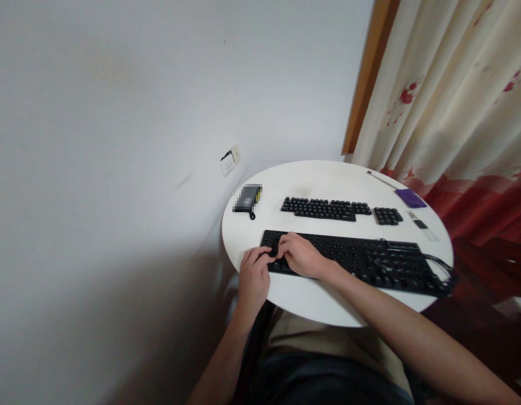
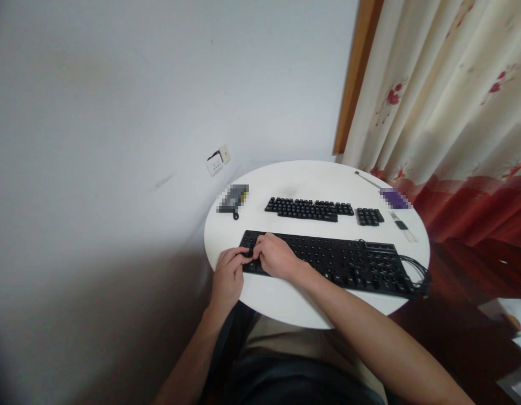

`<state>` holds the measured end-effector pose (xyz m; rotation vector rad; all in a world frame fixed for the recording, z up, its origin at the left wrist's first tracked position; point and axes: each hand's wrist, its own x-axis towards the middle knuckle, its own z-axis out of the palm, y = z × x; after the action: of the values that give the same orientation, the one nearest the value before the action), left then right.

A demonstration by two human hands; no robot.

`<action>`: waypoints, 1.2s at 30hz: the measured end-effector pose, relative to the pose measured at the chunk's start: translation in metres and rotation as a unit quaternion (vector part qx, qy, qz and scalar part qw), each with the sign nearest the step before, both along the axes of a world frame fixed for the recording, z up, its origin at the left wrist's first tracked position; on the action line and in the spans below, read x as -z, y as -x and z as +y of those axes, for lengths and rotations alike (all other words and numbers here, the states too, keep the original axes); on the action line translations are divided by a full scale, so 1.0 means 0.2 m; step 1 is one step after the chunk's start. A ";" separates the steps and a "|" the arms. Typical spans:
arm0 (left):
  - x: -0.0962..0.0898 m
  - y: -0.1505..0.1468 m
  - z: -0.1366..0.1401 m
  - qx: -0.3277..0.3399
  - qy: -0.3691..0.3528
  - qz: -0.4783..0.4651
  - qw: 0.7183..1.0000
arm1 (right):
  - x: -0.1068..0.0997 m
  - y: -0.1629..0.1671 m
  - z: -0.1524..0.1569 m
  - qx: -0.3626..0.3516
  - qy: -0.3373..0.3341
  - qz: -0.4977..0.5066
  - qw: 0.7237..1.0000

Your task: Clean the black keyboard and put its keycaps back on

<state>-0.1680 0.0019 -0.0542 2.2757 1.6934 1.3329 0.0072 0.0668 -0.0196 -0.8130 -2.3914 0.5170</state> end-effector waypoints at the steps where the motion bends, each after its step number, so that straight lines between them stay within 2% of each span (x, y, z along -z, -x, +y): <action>1: 0.00 0.00 0.00 0.000 0.000 -0.002 1.000 | 0.00 0.00 0.00 -0.002 0.000 -0.001 1.000; 9: 0.02 0.00 -0.03 -0.017 -0.068 -0.088 0.994 | -0.01 -0.01 0.04 0.053 -0.009 0.081 0.995; 15: 0.02 0.00 -0.03 -0.037 -0.058 -0.074 0.995 | 0.00 0.00 0.02 -0.008 -0.010 0.036 0.999; 19: 0.01 -0.01 -0.03 -0.029 -0.050 -0.072 0.996 | -0.01 0.01 0.00 -0.013 -0.022 0.010 1.000; 21: 0.02 0.00 -0.03 -0.033 -0.066 -0.099 0.992 | -0.03 -0.01 0.00 0.008 -0.029 0.032 0.999; 24: 0.05 0.05 -0.03 -0.062 -0.077 -0.170 0.980 | -0.06 -0.04 0.03 0.086 -0.032 0.089 0.992; 28: 0.07 0.16 0.00 -0.114 -0.027 -0.279 0.953 | -0.10 -0.10 0.08 0.172 -0.035 0.138 0.975; 32: -0.01 0.24 0.06 -0.117 0.012 -0.275 0.954 | -0.12 -0.16 0.12 0.223 -0.044 0.186 0.956; 36: -0.21 0.23 0.17 -0.076 -0.001 -0.204 0.976 | -0.15 -0.22 0.16 0.270 -0.057 0.215 0.937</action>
<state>-0.2140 0.0362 -0.0113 1.7365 1.7393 1.6851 0.0507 0.0979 0.0094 -1.1206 -1.6871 0.2870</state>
